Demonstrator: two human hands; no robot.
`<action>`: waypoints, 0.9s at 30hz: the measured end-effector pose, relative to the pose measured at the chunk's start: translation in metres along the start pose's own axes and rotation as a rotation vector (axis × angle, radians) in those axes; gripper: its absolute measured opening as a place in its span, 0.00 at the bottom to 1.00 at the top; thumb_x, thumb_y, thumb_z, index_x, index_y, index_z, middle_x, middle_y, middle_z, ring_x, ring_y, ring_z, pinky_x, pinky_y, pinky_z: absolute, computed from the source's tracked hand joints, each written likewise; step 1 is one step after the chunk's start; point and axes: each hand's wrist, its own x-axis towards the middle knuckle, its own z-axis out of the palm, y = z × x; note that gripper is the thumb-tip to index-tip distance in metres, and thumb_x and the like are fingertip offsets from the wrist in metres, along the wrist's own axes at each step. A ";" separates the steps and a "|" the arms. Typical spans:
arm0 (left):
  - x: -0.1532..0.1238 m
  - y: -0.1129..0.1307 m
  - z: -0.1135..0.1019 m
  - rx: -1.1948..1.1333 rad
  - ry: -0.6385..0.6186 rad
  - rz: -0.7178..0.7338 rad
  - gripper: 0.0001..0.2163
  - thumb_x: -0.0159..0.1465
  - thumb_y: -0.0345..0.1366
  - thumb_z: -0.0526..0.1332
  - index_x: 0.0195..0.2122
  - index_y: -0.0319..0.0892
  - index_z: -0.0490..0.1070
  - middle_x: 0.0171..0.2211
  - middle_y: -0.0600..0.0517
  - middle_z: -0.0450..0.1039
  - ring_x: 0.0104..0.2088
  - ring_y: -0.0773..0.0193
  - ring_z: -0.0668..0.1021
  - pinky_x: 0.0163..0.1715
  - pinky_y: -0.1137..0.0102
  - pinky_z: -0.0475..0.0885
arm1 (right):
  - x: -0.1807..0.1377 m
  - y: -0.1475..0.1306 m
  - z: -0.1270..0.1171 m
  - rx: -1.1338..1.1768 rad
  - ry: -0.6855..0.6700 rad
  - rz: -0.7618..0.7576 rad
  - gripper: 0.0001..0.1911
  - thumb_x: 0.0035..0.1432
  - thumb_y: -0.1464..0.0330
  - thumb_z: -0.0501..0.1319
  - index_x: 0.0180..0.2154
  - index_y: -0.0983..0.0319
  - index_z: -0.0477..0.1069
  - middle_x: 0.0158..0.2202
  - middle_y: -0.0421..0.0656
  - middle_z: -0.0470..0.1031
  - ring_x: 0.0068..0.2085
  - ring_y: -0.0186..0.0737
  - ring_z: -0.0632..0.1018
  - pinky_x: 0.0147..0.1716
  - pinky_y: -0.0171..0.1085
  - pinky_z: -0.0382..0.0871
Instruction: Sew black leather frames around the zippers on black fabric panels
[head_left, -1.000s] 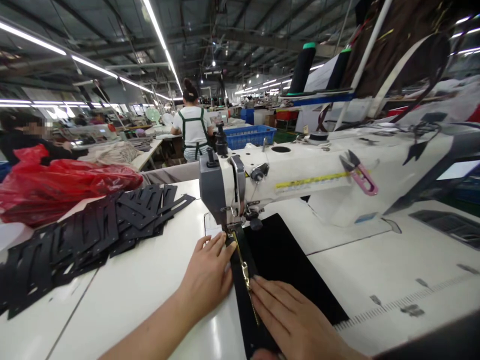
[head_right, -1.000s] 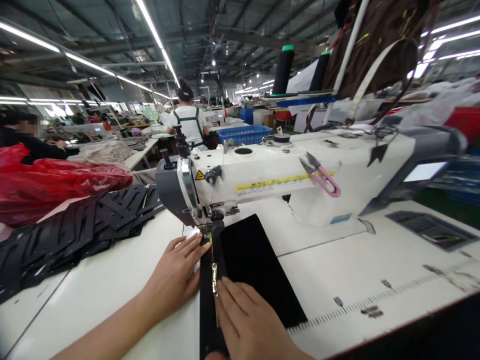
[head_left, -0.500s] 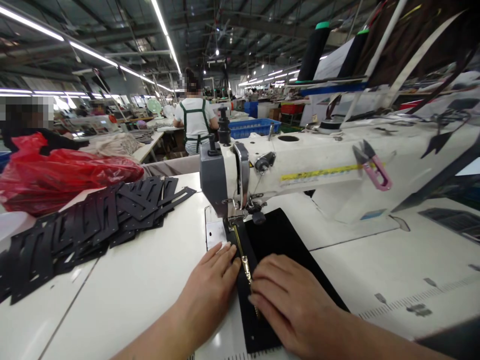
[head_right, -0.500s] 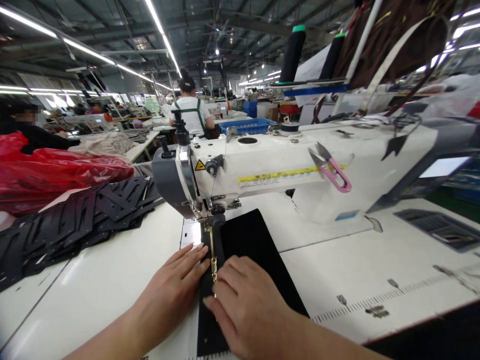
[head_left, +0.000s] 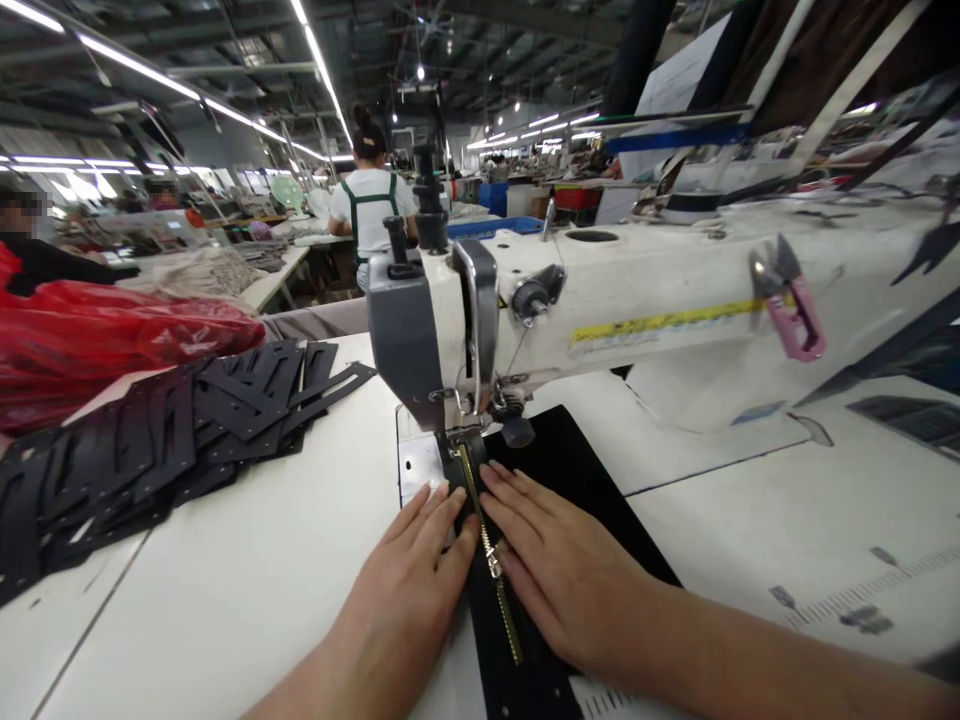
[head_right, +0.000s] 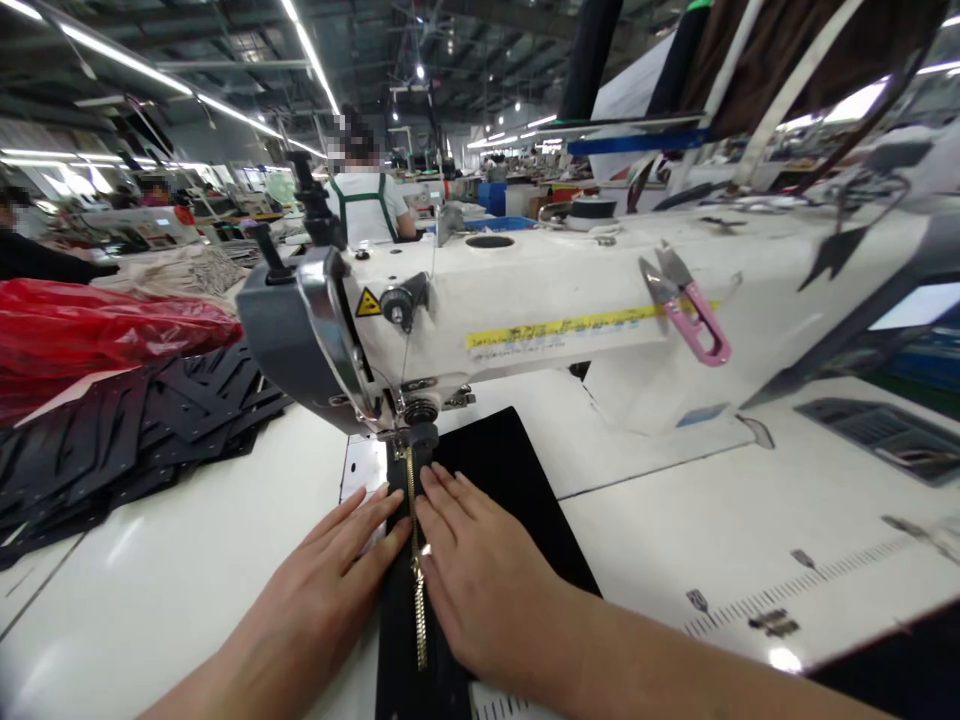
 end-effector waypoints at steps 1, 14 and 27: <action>0.000 -0.001 0.001 -0.004 0.003 0.009 0.15 0.65 0.25 0.45 0.44 0.35 0.69 0.48 0.39 0.69 0.51 0.55 0.71 0.51 0.55 0.67 | 0.000 0.000 0.001 -0.024 -0.029 -0.010 0.21 0.60 0.73 0.46 0.51 0.78 0.64 0.54 0.60 0.63 0.57 0.52 0.62 0.54 0.48 0.61; 0.009 -0.012 0.005 0.013 -0.001 0.011 0.14 0.65 0.27 0.46 0.43 0.33 0.69 0.46 0.39 0.70 0.50 0.55 0.71 0.50 0.56 0.69 | 0.012 0.014 0.009 -0.076 -0.082 -0.042 0.22 0.62 0.72 0.46 0.52 0.80 0.63 0.54 0.61 0.62 0.57 0.53 0.63 0.54 0.49 0.60; 0.019 -0.025 0.004 0.017 0.046 0.039 0.15 0.66 0.26 0.43 0.43 0.31 0.68 0.40 0.41 0.72 0.46 0.54 0.74 0.47 0.59 0.72 | 0.035 0.032 0.018 -0.032 -0.010 -0.040 0.17 0.59 0.74 0.47 0.45 0.74 0.68 0.45 0.56 0.71 0.49 0.50 0.70 0.49 0.48 0.66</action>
